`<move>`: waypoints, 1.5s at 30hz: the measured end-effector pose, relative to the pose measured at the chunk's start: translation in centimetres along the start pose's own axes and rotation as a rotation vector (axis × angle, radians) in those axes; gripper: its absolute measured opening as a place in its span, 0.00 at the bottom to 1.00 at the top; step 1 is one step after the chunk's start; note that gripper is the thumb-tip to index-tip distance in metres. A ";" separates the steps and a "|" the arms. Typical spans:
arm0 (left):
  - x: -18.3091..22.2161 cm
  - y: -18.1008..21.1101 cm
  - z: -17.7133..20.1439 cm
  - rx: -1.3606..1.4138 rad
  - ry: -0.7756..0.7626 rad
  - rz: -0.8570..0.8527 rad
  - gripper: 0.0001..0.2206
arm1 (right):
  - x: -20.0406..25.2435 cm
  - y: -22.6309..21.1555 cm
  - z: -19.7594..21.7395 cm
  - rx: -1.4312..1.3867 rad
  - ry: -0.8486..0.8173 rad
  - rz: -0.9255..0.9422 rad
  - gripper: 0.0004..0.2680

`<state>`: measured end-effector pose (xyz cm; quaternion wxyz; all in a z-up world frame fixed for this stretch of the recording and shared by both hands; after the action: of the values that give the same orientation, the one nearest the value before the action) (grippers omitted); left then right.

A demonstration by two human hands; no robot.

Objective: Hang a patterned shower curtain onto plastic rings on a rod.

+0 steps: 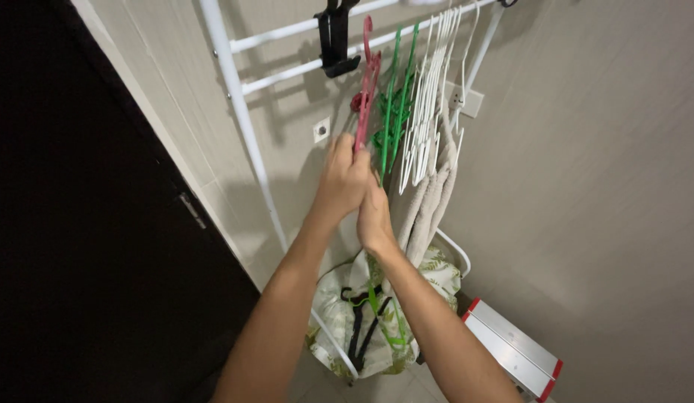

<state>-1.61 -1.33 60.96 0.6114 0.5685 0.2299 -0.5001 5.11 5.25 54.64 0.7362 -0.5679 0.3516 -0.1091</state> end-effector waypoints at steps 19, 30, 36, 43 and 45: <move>-2.9 -11.5 -10.5 0.035 -0.203 0.139 0.15 | -8.1 19.0 0.9 -0.331 -0.047 -0.233 0.21; 5.7 -12.6 -9.0 0.505 0.129 0.461 0.17 | -0.2 12.5 1.7 -0.194 -0.001 -0.195 0.27; 26.7 -26.3 -14.8 0.453 -0.008 0.825 0.23 | 4.7 29.0 2.1 -0.160 0.032 -0.499 0.24; 46.5 -29.8 -18.4 0.338 -0.198 1.246 0.19 | 14.2 48.0 4.3 0.013 0.123 -0.666 0.21; 53.7 -33.9 -21.2 0.336 -0.286 1.207 0.22 | 16.9 51.2 4.2 0.056 0.133 -0.746 0.19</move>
<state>-4.02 4.45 -5.69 0.7125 0.6137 -0.2957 -0.1680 7.87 15.90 1.74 0.6368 -0.6281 0.1647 -0.4157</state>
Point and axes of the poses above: each hand's wrist, its own x-axis away from the middle knuckle, its own z-axis out of the back of the hand, y = z × x, the point moved 6 cm from there along -x, towards the middle knuckle, and after that the axes turned 15 degrees about -z, right-handed, at the moved point
